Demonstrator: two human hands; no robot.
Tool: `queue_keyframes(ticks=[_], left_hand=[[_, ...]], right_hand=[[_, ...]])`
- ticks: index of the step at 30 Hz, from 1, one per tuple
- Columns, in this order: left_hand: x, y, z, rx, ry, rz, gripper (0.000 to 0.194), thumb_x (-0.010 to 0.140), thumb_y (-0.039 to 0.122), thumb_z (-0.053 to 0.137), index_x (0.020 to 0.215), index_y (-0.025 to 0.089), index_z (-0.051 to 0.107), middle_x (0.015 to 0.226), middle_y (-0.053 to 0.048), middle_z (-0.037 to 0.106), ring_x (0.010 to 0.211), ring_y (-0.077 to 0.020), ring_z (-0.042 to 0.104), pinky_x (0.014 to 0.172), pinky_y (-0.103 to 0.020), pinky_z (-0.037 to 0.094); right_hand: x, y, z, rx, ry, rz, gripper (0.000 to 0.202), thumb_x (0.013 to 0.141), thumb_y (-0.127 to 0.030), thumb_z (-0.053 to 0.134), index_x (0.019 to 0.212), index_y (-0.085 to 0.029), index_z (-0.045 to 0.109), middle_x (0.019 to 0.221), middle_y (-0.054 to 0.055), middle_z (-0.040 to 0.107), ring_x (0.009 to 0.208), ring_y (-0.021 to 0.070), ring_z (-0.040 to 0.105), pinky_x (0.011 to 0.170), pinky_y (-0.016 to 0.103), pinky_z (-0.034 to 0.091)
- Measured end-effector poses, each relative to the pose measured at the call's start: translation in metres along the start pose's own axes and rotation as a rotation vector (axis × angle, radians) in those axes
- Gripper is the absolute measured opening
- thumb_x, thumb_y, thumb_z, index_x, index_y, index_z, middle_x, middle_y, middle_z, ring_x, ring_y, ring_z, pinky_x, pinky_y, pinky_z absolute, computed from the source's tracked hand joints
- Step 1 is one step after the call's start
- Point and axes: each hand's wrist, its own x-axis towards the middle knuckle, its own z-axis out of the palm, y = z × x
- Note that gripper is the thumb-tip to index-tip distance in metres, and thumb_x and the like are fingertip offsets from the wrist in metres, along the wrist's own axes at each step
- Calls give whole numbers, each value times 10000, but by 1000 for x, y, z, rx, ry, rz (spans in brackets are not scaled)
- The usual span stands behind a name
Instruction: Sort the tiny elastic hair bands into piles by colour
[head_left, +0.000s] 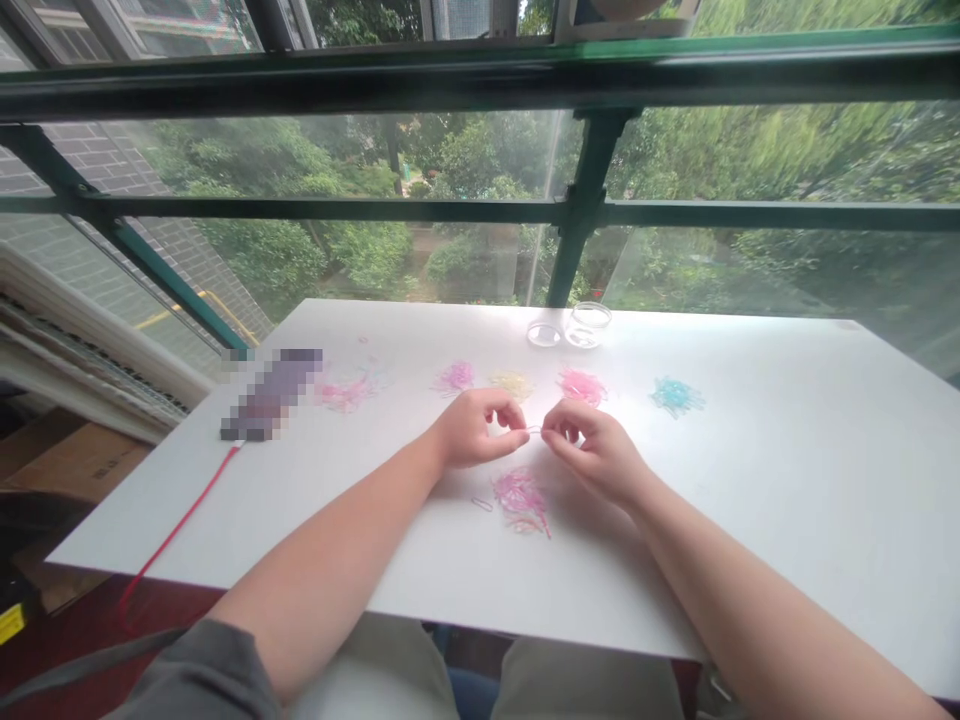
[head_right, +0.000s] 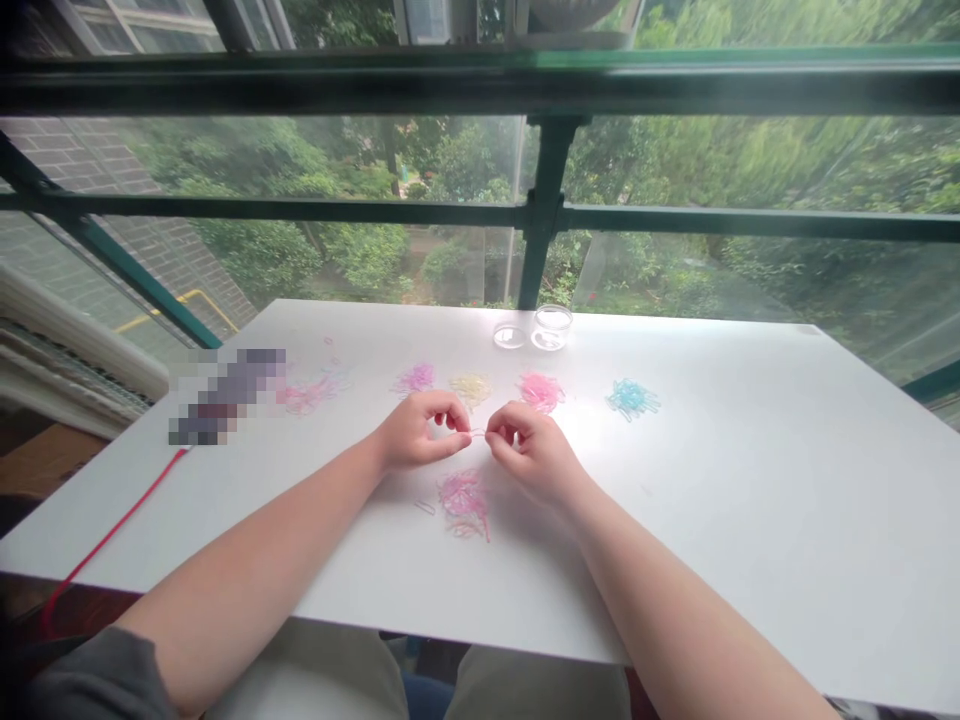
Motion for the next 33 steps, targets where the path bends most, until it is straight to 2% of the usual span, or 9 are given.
queue_keyframes(ticks=[6,11,14,24,33], left_hand=[[0,-4,-3,3,38,-40,91,744,212,569,783,156,630,789,-24,653,716,-119,562,666,-249,409],[0,-5,-2,9,48,-85,101,751,197,545,751,157,639,749,-17,656,700,-117,572,652,-243,396],[0,-4,-2,7,39,-101,103,752,200,545,733,157,637,741,-13,654,691,-113,571,647,-238,398],[0,-7,0,11,30,-130,125,766,235,543,745,160,642,751,-15,648,702,-115,569,649,-239,400],[1,-9,-1,45,38,-116,143,770,254,539,754,165,650,756,-18,660,698,-119,575,639,-242,404]], right_hand=[[5,9,-8,-88,50,91,64,741,-173,506,705,-183,558,619,-16,535,572,113,465,550,243,353],[10,38,-26,-332,245,230,95,729,-224,494,695,-187,575,640,9,579,578,139,496,570,268,371],[11,53,-36,-450,310,280,124,735,-232,476,679,-190,577,660,28,597,604,157,515,573,276,369],[16,68,-39,-537,311,347,150,748,-233,495,760,-188,638,732,44,601,669,173,526,623,298,380],[13,78,-42,-511,373,344,245,730,-253,532,941,-183,638,765,44,616,698,181,553,669,313,411]])
